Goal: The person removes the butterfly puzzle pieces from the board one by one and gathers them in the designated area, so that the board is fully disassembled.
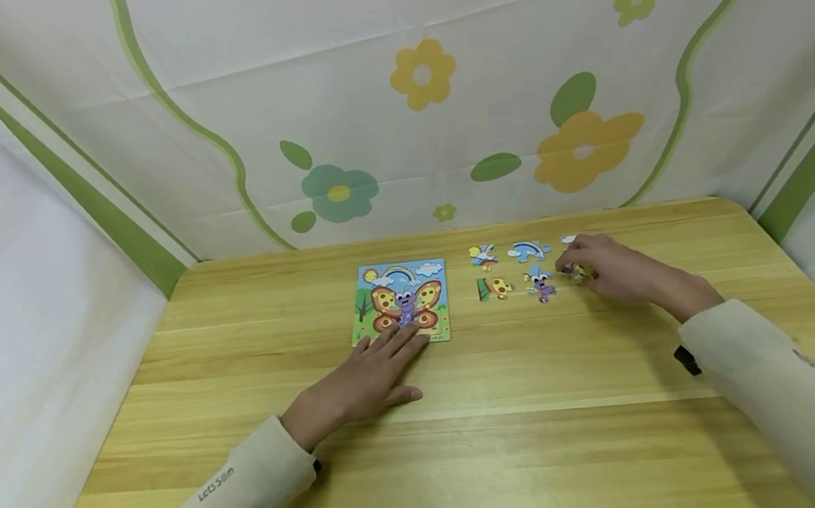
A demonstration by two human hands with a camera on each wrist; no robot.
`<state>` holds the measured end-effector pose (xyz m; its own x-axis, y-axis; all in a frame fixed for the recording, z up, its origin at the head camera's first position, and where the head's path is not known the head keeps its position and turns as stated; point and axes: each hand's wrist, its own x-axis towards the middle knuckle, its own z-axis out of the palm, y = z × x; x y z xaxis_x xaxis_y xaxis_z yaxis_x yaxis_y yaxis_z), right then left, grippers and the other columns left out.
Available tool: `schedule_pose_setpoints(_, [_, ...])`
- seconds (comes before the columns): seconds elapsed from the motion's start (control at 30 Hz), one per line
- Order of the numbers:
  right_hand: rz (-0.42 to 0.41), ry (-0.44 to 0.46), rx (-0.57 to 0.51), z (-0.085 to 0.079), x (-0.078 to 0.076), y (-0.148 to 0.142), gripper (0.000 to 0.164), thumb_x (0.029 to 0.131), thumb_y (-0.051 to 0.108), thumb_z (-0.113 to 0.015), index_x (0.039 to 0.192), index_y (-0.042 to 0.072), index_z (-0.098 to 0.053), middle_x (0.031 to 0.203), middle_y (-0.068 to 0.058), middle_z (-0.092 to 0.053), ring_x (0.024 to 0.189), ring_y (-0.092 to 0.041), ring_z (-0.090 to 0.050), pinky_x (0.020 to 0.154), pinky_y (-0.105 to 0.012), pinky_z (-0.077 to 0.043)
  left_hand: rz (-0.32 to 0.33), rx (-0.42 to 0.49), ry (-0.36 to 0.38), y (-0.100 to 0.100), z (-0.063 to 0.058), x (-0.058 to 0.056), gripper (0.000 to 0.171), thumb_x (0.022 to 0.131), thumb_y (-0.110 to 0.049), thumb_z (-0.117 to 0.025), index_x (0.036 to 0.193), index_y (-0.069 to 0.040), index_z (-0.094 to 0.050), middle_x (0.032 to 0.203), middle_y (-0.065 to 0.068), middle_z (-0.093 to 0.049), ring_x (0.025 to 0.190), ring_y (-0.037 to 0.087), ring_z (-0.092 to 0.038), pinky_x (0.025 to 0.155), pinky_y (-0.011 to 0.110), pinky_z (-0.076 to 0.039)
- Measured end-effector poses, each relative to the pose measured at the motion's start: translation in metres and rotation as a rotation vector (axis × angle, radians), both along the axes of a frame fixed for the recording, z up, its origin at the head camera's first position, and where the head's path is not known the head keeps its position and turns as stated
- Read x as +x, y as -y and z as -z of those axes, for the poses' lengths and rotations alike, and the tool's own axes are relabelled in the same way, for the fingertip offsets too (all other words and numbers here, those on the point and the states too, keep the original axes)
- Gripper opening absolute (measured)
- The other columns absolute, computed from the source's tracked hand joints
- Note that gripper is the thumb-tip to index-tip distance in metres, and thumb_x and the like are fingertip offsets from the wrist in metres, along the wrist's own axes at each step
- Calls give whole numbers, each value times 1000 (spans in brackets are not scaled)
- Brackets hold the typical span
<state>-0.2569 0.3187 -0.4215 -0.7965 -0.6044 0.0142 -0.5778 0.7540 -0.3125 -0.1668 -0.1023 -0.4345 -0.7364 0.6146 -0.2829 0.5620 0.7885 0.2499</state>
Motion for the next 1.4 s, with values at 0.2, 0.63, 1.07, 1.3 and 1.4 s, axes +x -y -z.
schedule_pose_setpoints(0.2, [6, -7, -3, 7, 3, -5, 49, 80, -24, -63, 121, 1, -73, 125, -21, -66, 115, -44, -63, 84, -50, -56, 4, 4, 2, 0, 0, 0, 75, 107, -49, -54, 169, -21, -23, 178, 5, -14, 164, 34, -15, 127, 64, -23])
schedule_pose_setpoints(0.63, [-7, -54, 4, 17, 5, -10, 56, 76, -27, -58, 118, 6, -75, 125, -21, -65, 112, -43, -61, 88, -59, -52, -3, -3, 7, 0, 1, 0, 77, 107, -52, -53, 170, -23, -19, 178, 2, -11, 164, 32, -13, 127, 64, -21])
schedule_pose_setpoints(1.07, [0, -43, 5, 19, 5, -10, 54, 77, -28, -56, 115, 7, -74, 125, -19, -66, 109, -39, -63, 83, -50, -53, -6, 10, 10, 0, 0, 1, 76, 106, -50, -55, 169, -22, -22, 178, 3, -12, 164, 33, -14, 127, 64, -22])
schedule_pose_setpoints(1.3, [2, -47, 12, 18, 6, -10, 54, 77, -28, -57, 114, 7, -74, 123, -17, -66, 109, -39, -62, 84, -50, -53, -3, 23, 8, 1, 1, 1, 75, 107, -48, -55, 169, -21, -24, 178, 4, -13, 164, 35, -15, 127, 64, -22])
schedule_pose_setpoints(1.4, [4, -49, 12, 18, 7, -9, 54, 78, -28, -57, 115, 7, -74, 123, -17, -66, 109, -39, -62, 83, -49, -53, -3, 23, 7, 0, 1, 1, 75, 107, -48, -55, 169, -20, -24, 178, 5, -14, 164, 35, -15, 127, 65, -23])
